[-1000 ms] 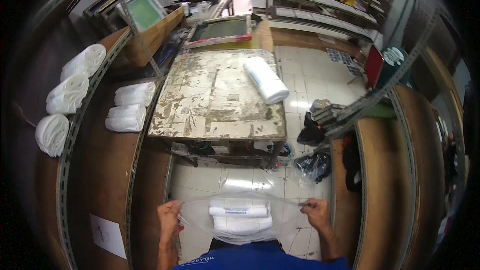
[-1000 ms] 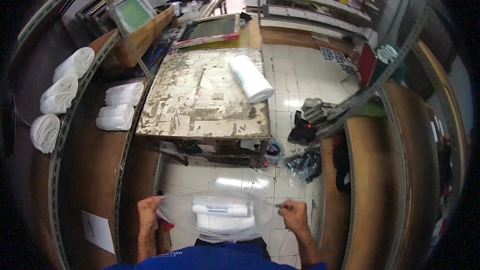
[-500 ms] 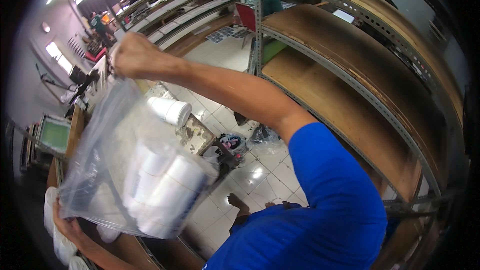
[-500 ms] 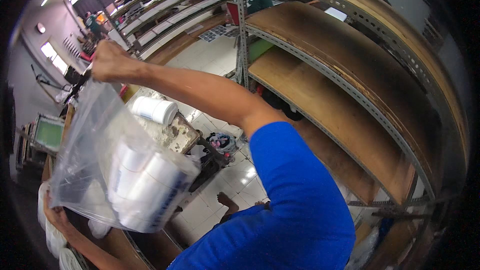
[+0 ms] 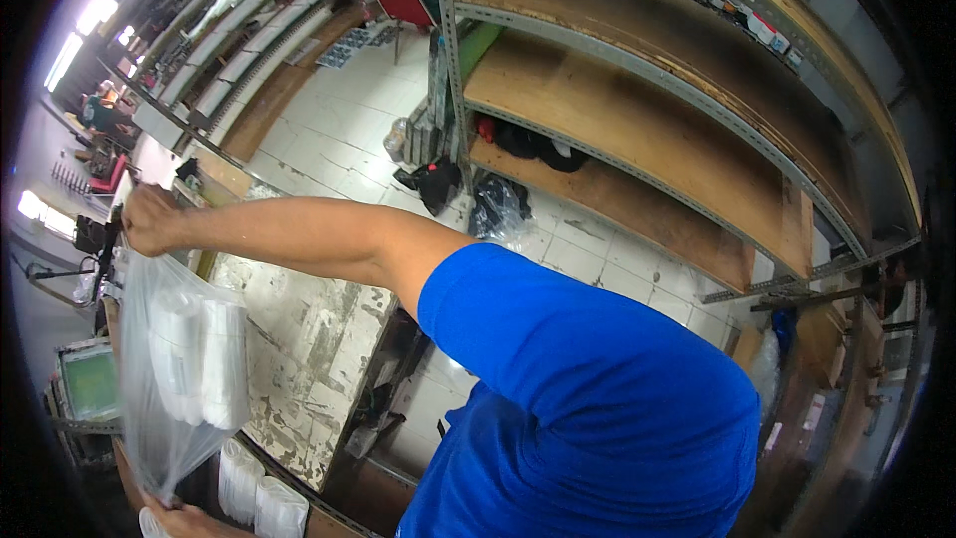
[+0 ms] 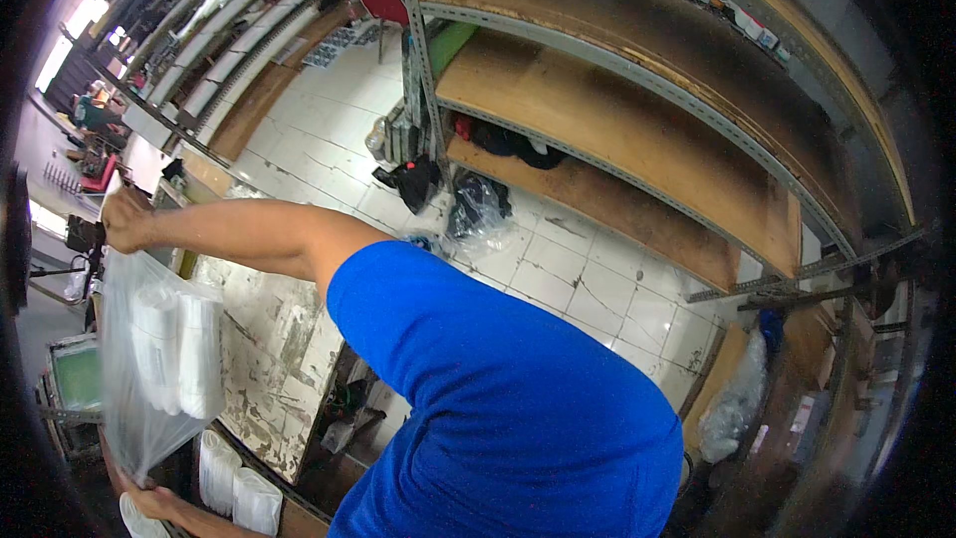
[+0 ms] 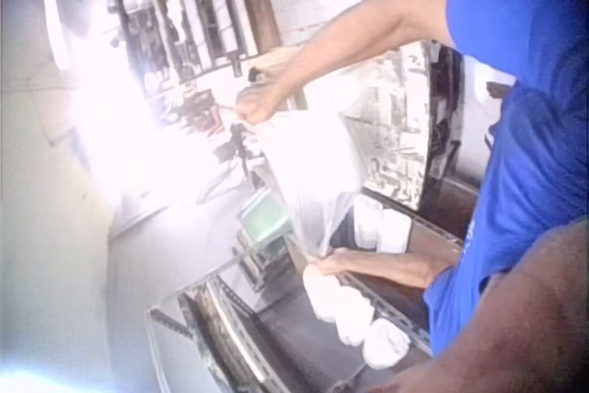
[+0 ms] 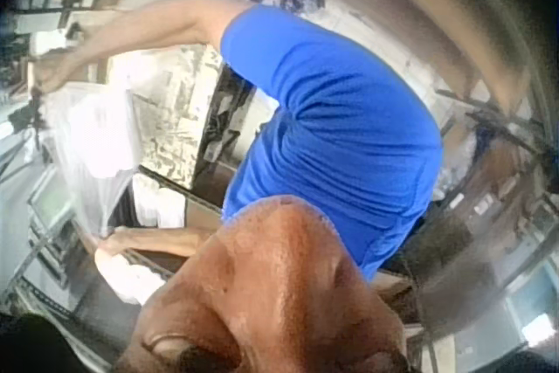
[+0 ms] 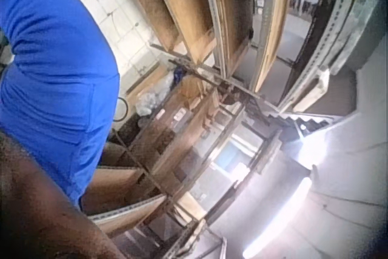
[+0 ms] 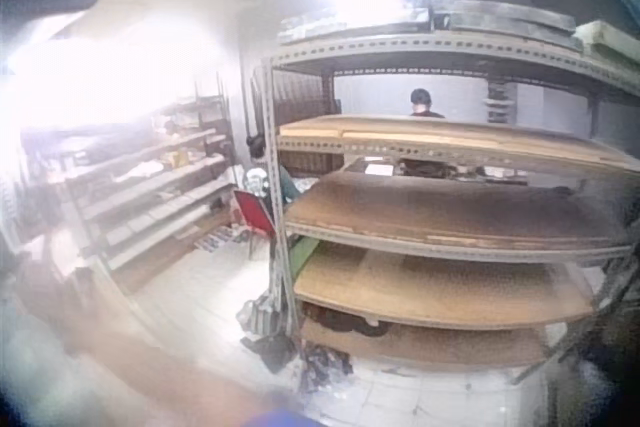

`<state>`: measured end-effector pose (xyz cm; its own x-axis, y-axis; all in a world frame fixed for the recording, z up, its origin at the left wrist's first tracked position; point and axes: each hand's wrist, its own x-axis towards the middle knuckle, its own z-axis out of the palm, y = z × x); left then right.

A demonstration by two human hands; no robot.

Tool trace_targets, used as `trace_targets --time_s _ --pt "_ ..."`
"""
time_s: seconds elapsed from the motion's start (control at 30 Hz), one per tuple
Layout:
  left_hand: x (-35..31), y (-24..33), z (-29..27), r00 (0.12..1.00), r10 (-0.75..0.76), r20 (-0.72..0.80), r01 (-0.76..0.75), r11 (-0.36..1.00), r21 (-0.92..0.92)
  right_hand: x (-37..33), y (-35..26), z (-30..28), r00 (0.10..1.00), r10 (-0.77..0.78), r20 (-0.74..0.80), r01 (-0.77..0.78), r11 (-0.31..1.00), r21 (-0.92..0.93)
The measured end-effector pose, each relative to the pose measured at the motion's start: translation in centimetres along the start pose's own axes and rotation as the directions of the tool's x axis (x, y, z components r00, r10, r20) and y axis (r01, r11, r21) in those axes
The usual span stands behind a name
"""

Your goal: The person organizes printed white plastic bags by stacking them on a table, placing the stacks into a larger clear plastic bag, and then moving the filled bag to a shelf.

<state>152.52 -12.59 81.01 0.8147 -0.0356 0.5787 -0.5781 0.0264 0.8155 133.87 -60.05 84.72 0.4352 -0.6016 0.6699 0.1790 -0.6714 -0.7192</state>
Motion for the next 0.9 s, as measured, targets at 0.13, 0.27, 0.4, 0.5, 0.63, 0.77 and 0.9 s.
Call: trace_targets --time_s 0.13,0.27,0.4,0.5,0.63,0.77,0.9 --pt "-11.0 -4.8 4.4 0.938 -0.198 -0.286 0.23 0.97 0.082 -7.1 7.5 1.0 0.995 0.052 0.082 -0.048 0.998 -0.047" --pt "-17.4 -1.0 5.1 0.957 -0.206 -0.206 0.22 0.974 0.048 -11.4 7.1 -3.4 0.991 0.029 0.134 -0.032 0.999 0.016" --pt "-19.4 0.0 5.9 0.98 -0.173 -0.101 0.163 0.981 -0.106 -13.9 6.3 -6.3 0.963 0.175 0.204 -0.182 0.983 0.012" --pt "-20.4 -1.2 5.5 0.98 -0.196 -0.018 0.194 0.976 -0.095 -16.1 7.0 -8.4 0.929 0.262 0.26 -0.267 0.964 -0.015" --pt "-22.3 -7.6 -0.4 0.904 -0.428 -0.014 0.423 0.896 -0.133 -19.0 7.2 -8.4 0.899 0.246 0.363 -0.299 0.949 0.099" --pt "-25.0 -4.1 3.8 0.876 -0.475 0.084 0.451 0.745 -0.492 -22.6 7.4 -11.4 0.733 0.411 0.542 -0.503 0.864 0.027" --pt "-26.8 -4.6 6.3 0.88 -0.463 0.106 0.454 0.755 -0.474 -25.1 8.5 -11.4 0.745 0.462 0.481 -0.523 0.852 -0.008"
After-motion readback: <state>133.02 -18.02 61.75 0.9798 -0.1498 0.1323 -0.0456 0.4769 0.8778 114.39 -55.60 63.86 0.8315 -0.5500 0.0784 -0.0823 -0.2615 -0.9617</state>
